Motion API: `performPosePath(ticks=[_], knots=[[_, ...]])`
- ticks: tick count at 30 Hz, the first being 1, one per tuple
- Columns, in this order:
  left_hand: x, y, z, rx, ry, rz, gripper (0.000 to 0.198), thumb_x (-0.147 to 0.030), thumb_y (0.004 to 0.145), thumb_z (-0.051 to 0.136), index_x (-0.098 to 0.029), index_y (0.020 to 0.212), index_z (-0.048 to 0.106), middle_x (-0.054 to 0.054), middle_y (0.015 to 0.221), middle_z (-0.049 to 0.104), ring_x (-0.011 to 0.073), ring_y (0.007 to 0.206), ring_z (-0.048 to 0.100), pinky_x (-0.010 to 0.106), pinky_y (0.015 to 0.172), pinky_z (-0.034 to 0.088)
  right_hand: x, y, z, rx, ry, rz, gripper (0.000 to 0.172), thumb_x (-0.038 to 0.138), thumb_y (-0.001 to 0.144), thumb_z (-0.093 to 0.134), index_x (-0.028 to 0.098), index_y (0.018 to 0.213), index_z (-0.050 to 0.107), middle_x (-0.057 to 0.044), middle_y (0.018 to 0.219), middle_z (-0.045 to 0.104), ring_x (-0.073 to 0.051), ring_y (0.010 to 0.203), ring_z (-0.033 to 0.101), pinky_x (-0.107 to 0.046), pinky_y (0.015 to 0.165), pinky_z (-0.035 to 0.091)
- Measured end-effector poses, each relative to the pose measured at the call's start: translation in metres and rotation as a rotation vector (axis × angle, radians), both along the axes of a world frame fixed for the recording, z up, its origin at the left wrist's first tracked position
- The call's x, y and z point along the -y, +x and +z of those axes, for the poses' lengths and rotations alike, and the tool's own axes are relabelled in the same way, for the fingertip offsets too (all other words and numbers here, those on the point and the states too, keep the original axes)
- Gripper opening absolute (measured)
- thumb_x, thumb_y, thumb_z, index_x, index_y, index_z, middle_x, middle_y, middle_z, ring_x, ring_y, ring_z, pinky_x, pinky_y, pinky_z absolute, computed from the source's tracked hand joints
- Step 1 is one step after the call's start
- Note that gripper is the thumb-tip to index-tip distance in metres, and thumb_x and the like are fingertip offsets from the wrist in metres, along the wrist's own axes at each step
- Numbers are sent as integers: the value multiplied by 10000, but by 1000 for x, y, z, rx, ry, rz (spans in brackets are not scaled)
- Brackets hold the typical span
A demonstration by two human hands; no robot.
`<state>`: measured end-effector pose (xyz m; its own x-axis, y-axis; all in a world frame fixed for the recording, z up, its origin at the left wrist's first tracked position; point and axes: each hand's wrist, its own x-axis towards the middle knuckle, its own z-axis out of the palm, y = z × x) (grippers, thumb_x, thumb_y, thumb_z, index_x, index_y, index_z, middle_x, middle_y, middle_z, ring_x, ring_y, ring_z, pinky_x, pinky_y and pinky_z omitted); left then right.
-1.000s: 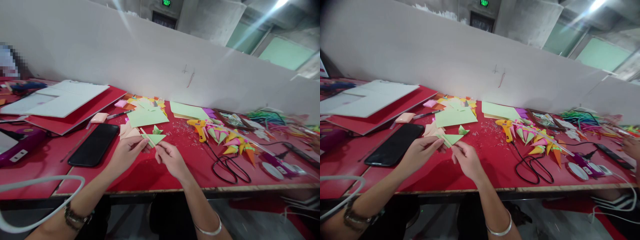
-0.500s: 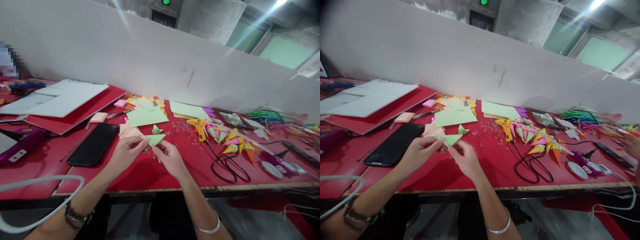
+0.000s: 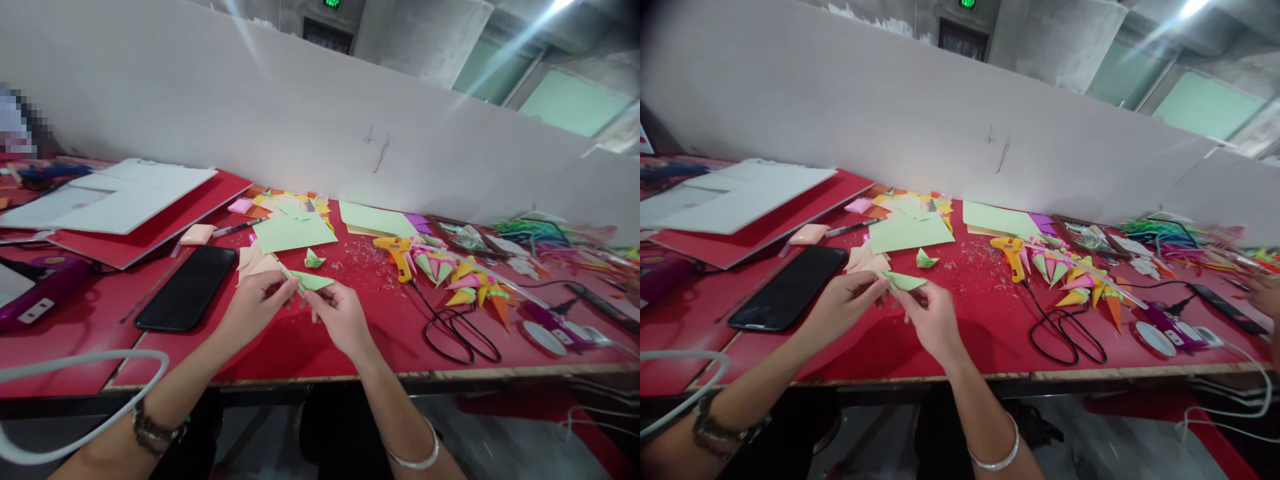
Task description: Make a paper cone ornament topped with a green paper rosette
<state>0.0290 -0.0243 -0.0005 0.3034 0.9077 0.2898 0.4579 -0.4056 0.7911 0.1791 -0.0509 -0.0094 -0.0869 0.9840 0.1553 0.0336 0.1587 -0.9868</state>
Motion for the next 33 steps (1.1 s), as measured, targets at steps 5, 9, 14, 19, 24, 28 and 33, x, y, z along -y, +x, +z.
performPosePath(ticks=[5,9,14,19,24,28,33], knots=[[-1,-4,2,-30,-44,-38,395,-405,831,410,-147,555,523,-35,493,470,86,472,422,195,462,310,3,3,5,86,7,34,193,275,789,519,152,879,639,12,617,593,-60,453,410,-201,456,350],[-1,-8,4,-34,-99,-100,451,-420,850,359,-152,515,496,-39,477,432,80,455,386,201,463,302,4,7,7,136,-29,125,194,285,805,496,144,819,628,6,630,591,-61,456,397,-204,456,335],[2,-6,6,-8,-218,-125,469,-452,855,335,-162,500,438,-56,448,347,78,418,323,213,437,269,5,10,7,252,69,124,160,278,832,467,169,782,573,12,662,569,-83,534,459,-206,518,349],[5,-7,5,55,-286,-141,497,-442,877,283,-158,527,493,-44,433,365,91,425,354,219,445,282,7,12,11,428,202,149,183,256,872,398,183,779,538,4,722,572,-108,626,505,-220,603,358],[3,-10,5,-27,-237,-140,533,-449,881,276,-154,522,537,-38,426,385,95,431,387,223,479,303,8,14,14,480,196,179,194,253,880,389,188,757,525,9,706,575,-108,613,513,-213,581,357],[1,-10,6,-65,-230,-128,548,-444,886,251,-158,509,527,-35,404,405,103,426,426,225,500,324,7,9,11,518,278,140,226,220,887,353,203,885,578,-13,770,620,-129,671,559,-226,631,401],[2,-10,6,-48,-298,-128,565,-435,885,223,-165,464,484,-32,353,391,106,377,417,225,464,319,6,4,0,664,403,56,315,258,867,402,217,1157,518,-70,1076,618,-191,966,570,-299,833,422]])
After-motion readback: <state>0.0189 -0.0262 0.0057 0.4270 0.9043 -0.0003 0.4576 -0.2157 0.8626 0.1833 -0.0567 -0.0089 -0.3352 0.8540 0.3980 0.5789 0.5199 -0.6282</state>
